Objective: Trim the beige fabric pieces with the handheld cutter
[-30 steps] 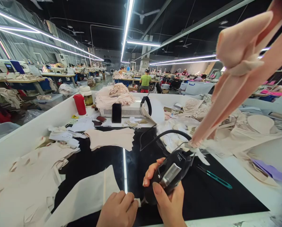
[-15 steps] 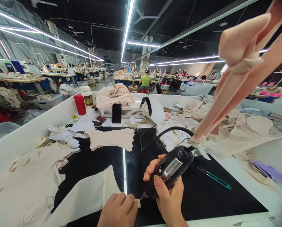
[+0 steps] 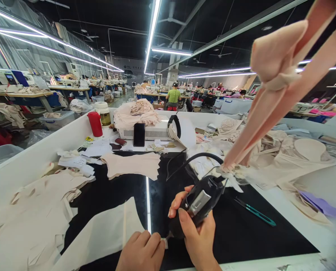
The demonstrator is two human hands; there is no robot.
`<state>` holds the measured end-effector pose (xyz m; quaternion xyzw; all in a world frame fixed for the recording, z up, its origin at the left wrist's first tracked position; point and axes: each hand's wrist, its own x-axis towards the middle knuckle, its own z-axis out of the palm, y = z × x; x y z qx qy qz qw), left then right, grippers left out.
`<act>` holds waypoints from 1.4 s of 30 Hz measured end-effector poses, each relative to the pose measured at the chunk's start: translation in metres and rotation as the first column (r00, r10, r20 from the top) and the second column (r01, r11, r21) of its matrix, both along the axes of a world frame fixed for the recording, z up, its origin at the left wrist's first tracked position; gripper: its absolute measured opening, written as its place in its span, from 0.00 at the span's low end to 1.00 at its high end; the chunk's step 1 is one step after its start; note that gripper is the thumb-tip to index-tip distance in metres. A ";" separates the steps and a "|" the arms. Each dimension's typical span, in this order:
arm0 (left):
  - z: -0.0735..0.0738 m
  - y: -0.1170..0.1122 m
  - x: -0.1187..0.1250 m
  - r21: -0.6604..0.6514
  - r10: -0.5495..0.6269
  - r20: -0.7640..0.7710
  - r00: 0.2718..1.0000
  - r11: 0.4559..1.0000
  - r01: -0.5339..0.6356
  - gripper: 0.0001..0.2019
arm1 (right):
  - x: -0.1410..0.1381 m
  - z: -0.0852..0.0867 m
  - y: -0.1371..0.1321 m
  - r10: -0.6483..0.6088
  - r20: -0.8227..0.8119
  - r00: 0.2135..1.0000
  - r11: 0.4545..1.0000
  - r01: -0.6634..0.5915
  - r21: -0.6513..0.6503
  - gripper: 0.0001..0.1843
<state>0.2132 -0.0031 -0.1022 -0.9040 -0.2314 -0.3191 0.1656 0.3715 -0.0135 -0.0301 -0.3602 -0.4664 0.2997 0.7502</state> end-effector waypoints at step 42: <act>0.007 0.007 -0.033 -0.112 -0.090 0.119 0.989 0.988 0.103 0.14 | -0.005 0.012 -0.019 -0.040 -0.127 0.991 0.994 0.027 -0.104 0.21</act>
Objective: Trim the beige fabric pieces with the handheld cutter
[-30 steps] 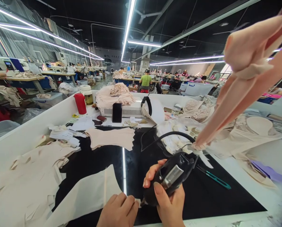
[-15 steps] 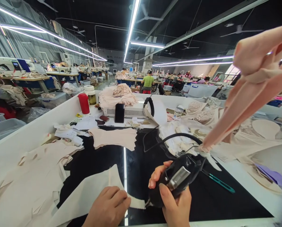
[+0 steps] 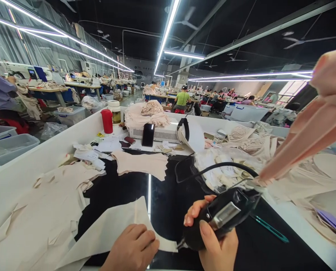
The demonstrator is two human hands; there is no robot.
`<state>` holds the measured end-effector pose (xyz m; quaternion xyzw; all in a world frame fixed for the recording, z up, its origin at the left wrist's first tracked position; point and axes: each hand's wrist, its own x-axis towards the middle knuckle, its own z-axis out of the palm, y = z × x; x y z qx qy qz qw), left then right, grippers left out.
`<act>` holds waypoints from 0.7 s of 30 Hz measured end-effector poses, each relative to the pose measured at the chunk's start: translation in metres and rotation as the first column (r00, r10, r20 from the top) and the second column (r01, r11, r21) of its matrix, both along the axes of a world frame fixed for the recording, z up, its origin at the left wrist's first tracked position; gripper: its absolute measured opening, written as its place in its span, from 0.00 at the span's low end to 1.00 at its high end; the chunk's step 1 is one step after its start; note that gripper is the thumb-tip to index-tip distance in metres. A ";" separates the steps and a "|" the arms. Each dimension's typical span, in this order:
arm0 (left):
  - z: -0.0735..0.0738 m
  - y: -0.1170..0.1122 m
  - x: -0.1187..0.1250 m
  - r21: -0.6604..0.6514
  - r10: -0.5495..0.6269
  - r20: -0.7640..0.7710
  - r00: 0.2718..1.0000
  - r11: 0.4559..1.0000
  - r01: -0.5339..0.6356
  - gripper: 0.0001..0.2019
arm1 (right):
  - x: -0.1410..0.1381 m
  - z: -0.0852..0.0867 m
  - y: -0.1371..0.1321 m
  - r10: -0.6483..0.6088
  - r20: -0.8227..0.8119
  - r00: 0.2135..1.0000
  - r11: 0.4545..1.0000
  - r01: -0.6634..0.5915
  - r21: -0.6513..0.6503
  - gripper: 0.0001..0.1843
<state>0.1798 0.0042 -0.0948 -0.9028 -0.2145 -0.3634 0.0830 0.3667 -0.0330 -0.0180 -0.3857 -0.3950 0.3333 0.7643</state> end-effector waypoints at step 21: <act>-0.003 -0.004 0.002 0.001 0.038 0.023 0.999 0.999 -0.038 0.13 | -0.026 -0.006 0.016 0.006 0.039 0.999 1.000 -0.007 0.022 0.18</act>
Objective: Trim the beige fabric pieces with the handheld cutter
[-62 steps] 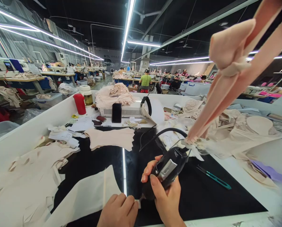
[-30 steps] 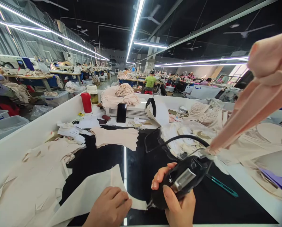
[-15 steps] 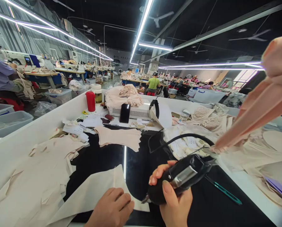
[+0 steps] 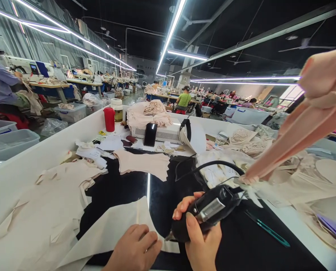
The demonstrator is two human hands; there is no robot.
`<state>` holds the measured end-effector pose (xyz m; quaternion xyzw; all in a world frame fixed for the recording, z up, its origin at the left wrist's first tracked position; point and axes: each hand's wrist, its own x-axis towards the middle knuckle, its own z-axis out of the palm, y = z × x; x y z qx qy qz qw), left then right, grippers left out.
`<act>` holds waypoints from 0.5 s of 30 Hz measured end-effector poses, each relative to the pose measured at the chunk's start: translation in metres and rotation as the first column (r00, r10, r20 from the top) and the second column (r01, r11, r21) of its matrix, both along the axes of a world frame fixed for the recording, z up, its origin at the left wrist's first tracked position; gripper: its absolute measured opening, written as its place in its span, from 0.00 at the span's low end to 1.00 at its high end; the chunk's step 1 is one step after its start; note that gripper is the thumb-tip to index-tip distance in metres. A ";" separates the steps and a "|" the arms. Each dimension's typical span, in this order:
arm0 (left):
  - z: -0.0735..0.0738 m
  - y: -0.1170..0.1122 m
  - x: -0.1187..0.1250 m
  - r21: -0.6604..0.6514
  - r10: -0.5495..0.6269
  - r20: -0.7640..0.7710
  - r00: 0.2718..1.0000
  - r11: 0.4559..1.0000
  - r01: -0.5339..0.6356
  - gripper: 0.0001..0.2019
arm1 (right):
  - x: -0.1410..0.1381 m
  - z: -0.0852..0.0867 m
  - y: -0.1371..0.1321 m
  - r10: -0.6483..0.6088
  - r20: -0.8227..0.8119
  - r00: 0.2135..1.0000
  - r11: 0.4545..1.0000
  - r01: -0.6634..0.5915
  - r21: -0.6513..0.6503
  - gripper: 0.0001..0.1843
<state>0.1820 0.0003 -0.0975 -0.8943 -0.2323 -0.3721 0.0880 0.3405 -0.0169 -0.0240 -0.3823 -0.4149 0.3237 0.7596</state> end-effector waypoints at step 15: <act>0.000 0.001 -0.001 -0.015 -0.025 0.012 1.000 1.000 0.025 0.12 | 0.019 -0.004 -0.002 -0.022 0.043 0.999 0.999 0.021 0.041 0.16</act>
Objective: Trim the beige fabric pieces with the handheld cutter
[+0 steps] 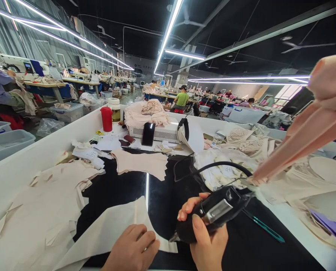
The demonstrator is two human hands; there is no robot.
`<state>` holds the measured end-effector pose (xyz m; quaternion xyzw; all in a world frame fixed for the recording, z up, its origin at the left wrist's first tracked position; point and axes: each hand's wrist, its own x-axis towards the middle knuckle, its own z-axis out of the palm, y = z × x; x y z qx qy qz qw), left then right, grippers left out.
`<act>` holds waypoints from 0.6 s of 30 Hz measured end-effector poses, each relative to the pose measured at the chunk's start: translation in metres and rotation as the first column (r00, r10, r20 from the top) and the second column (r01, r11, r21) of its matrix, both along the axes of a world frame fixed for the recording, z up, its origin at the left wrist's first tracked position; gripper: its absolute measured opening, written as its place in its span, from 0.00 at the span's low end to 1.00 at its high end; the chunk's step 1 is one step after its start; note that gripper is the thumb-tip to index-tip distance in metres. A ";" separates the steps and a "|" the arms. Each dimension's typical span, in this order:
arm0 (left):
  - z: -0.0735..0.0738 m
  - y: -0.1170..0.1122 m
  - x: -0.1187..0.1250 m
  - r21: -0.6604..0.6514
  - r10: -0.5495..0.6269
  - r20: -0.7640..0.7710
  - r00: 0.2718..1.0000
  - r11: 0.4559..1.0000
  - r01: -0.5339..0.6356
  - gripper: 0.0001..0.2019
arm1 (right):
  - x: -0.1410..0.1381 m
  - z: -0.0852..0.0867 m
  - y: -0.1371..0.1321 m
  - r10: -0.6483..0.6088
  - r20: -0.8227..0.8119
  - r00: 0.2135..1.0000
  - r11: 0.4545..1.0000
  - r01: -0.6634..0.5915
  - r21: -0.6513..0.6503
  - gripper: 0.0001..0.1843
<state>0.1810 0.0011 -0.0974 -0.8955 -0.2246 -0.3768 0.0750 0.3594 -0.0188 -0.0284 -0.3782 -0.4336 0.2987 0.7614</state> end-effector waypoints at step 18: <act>0.003 -0.001 -0.003 -0.029 -0.007 -0.037 0.999 1.000 0.006 0.13 | -0.021 0.004 -0.010 0.051 -0.125 0.991 0.997 -0.057 -0.043 0.20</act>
